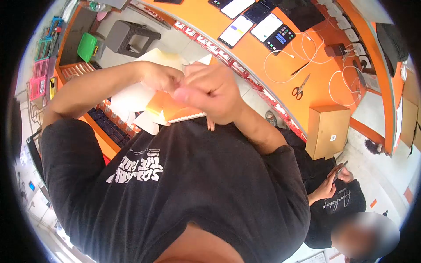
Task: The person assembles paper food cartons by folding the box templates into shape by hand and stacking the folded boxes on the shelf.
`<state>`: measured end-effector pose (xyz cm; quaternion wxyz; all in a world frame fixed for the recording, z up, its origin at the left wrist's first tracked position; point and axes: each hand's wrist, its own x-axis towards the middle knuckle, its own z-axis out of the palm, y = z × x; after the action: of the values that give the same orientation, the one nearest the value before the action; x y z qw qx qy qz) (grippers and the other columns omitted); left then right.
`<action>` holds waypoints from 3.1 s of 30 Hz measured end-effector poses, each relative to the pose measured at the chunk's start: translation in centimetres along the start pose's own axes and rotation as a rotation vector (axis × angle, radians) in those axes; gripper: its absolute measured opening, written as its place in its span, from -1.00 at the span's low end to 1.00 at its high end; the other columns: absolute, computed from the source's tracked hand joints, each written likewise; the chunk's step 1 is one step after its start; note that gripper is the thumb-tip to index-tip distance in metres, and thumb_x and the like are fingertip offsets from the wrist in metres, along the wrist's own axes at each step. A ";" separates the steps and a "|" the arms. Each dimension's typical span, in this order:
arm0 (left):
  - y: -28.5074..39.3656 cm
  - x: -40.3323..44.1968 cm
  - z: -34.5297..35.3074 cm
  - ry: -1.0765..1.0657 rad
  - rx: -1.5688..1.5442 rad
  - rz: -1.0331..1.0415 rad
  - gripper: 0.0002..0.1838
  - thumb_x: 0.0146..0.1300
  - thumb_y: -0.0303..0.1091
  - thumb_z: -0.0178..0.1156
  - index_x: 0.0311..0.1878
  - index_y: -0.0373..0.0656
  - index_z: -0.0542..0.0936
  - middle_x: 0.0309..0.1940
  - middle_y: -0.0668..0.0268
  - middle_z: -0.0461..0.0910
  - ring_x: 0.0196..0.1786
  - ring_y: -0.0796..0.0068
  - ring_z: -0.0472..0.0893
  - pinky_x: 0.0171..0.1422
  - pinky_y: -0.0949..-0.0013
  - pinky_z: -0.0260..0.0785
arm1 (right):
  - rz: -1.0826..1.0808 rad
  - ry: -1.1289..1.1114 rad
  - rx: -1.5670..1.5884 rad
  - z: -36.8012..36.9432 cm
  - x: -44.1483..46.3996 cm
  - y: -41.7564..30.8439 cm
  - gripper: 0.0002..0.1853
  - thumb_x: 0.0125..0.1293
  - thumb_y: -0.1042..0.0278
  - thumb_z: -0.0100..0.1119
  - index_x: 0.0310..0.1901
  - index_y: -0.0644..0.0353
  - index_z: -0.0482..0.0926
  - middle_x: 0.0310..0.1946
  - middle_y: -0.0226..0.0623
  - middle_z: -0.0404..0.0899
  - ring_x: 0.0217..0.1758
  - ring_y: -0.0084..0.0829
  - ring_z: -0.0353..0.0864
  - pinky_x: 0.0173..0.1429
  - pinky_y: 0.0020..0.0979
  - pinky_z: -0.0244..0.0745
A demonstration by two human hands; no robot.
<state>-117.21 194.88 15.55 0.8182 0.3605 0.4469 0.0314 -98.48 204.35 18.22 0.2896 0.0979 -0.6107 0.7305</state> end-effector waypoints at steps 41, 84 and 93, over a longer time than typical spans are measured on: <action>-30.7 -37.9 -10.3 1.589 -0.096 0.364 -0.60 0.48 -0.12 0.01 -0.01 -0.35 0.54 -0.27 0.16 0.65 -0.31 0.32 0.61 -0.11 0.28 0.45 | 0.515 -0.251 -0.084 32.0 34.0 33.2 -0.18 0.41 0.00 0.13 0.45 0.28 -0.07 0.39 0.03 0.15 0.49 -0.23 0.12 0.51 -0.26 0.08; -26.0 -57.2 -69.4 2.055 1.211 0.084 -0.80 0.40 -0.20 0.03 -0.07 -0.04 0.56 -0.40 0.12 0.66 -0.38 0.02 0.67 -0.36 0.04 0.49 | 0.479 0.756 0.205 22.1 75.2 80.4 -0.32 0.32 0.60 -0.22 0.43 0.15 -0.20 0.28 0.07 0.23 0.24 -0.02 0.47 0.08 -0.08 0.68; -24.2 -74.0 -60.0 2.638 1.123 0.258 -0.72 0.42 -0.20 0.11 -0.06 -0.23 0.60 -0.22 0.04 0.66 -0.20 0.04 0.67 -0.14 0.17 0.49 | 0.887 0.978 -0.105 17.0 74.9 89.6 -0.29 0.30 0.38 0.08 0.37 0.27 -0.07 0.27 0.14 0.28 0.20 -0.09 0.50 0.09 -0.15 0.59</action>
<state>-213.29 183.07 32.55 -0.4410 0.3748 0.7820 0.2315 -211.59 203.14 -15.48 0.2095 -0.5200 -0.4262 0.7100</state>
